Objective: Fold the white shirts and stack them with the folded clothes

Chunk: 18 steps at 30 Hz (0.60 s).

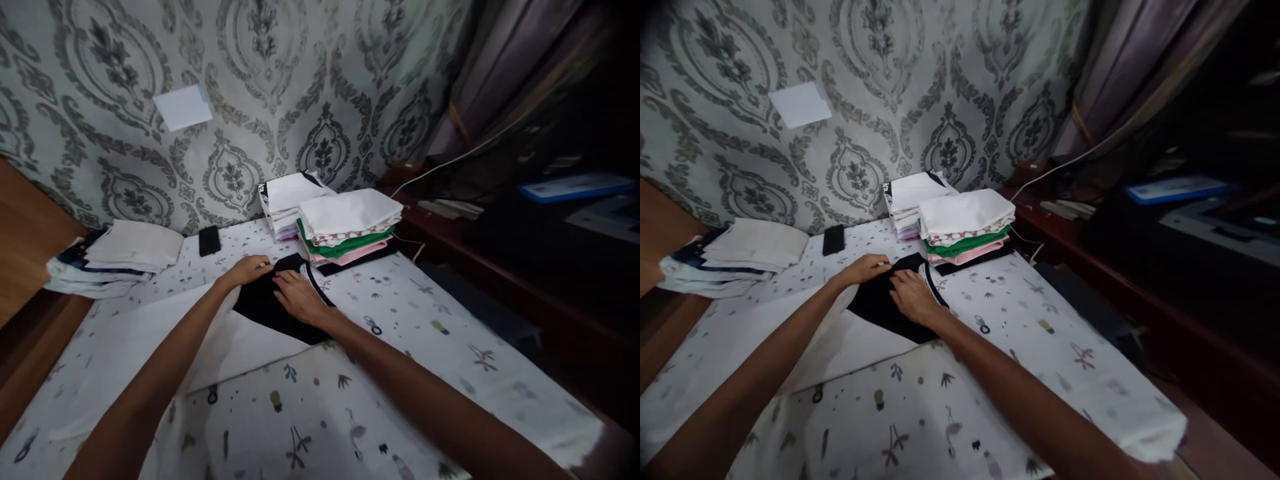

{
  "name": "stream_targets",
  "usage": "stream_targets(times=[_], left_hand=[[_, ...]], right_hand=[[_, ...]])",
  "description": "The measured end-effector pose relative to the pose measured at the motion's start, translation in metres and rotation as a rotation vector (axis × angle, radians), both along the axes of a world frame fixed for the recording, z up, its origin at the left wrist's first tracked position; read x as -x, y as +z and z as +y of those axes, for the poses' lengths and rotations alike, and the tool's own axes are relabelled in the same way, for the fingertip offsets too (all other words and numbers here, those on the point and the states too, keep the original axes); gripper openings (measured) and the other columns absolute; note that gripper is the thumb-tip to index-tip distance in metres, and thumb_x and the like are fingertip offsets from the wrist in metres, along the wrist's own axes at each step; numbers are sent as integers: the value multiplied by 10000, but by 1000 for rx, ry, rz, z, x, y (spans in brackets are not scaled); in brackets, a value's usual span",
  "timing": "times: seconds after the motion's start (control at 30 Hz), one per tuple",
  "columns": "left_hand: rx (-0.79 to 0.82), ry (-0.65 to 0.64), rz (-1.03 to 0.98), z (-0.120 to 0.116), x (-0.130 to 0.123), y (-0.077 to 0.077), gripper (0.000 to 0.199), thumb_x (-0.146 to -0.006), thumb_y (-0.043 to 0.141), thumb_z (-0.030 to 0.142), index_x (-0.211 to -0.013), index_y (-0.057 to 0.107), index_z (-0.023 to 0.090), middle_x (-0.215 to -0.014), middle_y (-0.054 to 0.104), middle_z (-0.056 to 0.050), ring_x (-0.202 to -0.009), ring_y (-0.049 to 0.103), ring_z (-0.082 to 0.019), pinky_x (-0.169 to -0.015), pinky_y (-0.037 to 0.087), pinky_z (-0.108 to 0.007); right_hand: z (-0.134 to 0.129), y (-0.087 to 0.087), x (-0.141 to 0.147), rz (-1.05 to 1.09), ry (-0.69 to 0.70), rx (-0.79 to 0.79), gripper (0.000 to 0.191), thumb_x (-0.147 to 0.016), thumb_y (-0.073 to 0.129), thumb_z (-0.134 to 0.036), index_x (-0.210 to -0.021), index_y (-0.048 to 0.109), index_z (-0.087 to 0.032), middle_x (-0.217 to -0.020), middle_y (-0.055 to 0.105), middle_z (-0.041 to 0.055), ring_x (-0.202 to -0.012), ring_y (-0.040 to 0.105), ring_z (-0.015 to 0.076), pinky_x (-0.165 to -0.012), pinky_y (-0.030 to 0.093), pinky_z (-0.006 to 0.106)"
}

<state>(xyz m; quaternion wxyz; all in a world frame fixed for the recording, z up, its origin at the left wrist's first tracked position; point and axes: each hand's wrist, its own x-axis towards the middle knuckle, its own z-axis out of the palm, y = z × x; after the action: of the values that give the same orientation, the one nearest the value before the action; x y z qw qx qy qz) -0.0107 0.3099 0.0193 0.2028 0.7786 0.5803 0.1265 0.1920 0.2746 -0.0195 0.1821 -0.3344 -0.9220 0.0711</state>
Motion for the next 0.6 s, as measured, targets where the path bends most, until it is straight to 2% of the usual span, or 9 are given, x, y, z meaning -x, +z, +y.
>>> stream_targets(times=[0.13,0.23,0.37,0.47,0.6], left_hand=[[220,-74,-23,-10,28,17,417,-786,569,586,-643,554,194,-581,470,32,-603,440,-141,-589,328,-270],[357,-74,-74,-20,46,19,399,-704,648,541,-580,483,199,-539,396,51,-568,388,-122,-565,308,-268],[278,57,-117,-30,60,7,304,-683,647,475,-638,541,194,-559,472,43,-579,423,-128,-575,340,-266],[210,108,-115,-34,64,-2,274,-700,629,459,-675,573,192,-598,521,27,-617,461,-143,-601,356,-271],[171,129,-129,-41,66,-5,285,-742,598,477,-726,600,192,-642,551,14,-629,489,-150,-604,362,-274]], right_hand=[[0,0,2,-12,-15,43,424,-989,459,-253,-1354,571,-68,-1436,535,176,-1340,460,286,-1122,358,435],[0,-1,5,-32,-29,76,446,-993,444,-260,-1376,554,-61,-1475,503,170,-1393,415,281,-1156,319,422],[0,-4,4,-28,-27,98,450,-994,428,-266,-1391,542,-87,-1499,477,168,-1418,391,272,-1162,306,444],[4,-3,3,-10,-12,123,430,-989,431,-254,-1372,557,-106,-1498,471,181,-1413,398,273,-1154,315,464],[21,10,4,36,-142,122,381,-968,423,-156,-1306,588,-93,-1399,531,200,-1294,507,257,-1094,385,398]])
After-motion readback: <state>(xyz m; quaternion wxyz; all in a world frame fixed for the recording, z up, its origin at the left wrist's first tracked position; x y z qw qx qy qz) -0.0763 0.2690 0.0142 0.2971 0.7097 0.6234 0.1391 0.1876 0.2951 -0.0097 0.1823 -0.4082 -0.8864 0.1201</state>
